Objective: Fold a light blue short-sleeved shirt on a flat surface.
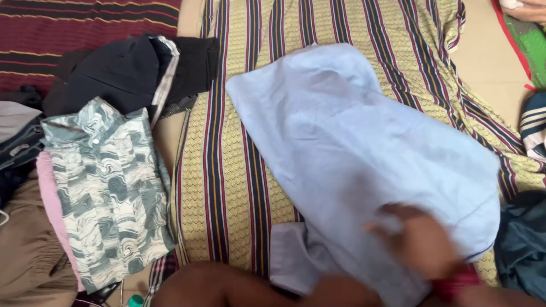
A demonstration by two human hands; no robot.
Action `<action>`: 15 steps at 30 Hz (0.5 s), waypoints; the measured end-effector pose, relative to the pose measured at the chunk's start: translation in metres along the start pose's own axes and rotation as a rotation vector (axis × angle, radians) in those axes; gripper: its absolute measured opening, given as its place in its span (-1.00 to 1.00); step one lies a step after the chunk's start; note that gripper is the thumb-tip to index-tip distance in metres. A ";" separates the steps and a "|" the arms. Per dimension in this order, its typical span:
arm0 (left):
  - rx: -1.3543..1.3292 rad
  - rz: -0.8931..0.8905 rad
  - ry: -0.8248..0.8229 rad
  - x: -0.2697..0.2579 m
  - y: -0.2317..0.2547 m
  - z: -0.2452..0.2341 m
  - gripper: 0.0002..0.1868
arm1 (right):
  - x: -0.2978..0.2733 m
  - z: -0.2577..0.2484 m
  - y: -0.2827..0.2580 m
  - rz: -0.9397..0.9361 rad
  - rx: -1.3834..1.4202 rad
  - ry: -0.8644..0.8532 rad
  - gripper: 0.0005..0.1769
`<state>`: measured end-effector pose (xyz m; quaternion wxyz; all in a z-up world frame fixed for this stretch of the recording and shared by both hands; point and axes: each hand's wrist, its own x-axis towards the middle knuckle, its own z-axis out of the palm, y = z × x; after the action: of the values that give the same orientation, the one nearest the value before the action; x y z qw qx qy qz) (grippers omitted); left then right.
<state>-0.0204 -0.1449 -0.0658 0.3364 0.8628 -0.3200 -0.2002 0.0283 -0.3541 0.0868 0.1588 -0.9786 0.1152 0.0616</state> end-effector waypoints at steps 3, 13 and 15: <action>0.176 0.054 0.141 0.035 -0.051 -0.109 -0.55 | -0.005 0.045 -0.062 -0.124 -0.126 -0.245 -0.43; 0.730 -0.373 0.268 0.130 -0.190 -0.308 -0.18 | 0.018 0.105 -0.079 -0.024 -0.188 -0.589 -0.19; 0.772 -0.331 0.308 0.157 -0.213 -0.306 -0.26 | 0.021 0.112 -0.082 -0.086 -0.187 -0.579 -0.14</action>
<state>0.3518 0.0066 -0.0249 -0.0034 0.9844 -0.1751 0.0137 0.0595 -0.2466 0.0019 0.0968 -0.9347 0.0174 0.3417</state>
